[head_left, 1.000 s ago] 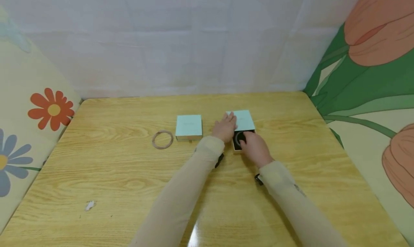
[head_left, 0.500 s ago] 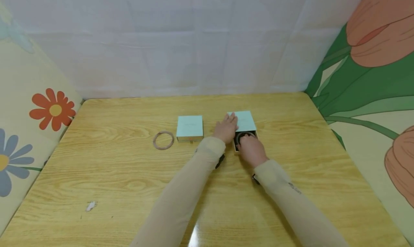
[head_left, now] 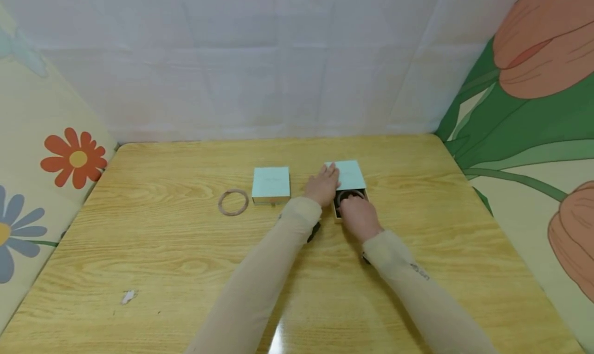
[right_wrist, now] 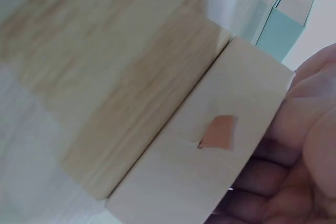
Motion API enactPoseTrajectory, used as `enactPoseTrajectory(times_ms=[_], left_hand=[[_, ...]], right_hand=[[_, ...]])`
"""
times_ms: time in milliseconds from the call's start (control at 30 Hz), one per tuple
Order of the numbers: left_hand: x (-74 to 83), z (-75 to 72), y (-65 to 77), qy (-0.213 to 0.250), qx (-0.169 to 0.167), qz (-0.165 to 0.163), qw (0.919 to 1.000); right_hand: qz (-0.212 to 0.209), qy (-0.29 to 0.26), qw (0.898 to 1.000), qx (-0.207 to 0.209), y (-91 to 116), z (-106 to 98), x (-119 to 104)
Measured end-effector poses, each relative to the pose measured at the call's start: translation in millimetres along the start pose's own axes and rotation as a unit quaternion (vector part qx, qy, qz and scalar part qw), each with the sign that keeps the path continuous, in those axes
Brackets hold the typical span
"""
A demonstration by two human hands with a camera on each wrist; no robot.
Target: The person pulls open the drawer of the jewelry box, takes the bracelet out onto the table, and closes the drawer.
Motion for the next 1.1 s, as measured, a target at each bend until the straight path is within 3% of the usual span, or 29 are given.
enactPoseTrajectory(times_ms=[267,600,767,1100], left_hand=[[-2.4,4.6,-2.3,-0.001,-0.002,-0.001,1.0000],[-5.1,4.1,-5.1,0.013,0.009,0.003,0.9999],[-6.0,5.4,-6.0,0.008,0.005,0.000,1.0000],[-3.1,1.4,-2.3,-0.007,0.004,-0.006,1.0000]], right_hand=[[-0.023,-0.010,0.999,0.023,7,-3,-2],[0.013,-0.044,0.999,0.009,9,-5,2],[0.023,-0.060,0.997,0.036,6,-8,6],[0.002,-0.060,0.996,0.061,12,-13,10]])
Point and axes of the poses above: each hand's wrist, its own y-axis away from the middle knuckle, its own z-axis out of the palm, x = y × z, the point moved 9 cm from there along -y, towards the middle knuckle, and after that the axes turned 13 degrees about z, right-handed, at the moved point
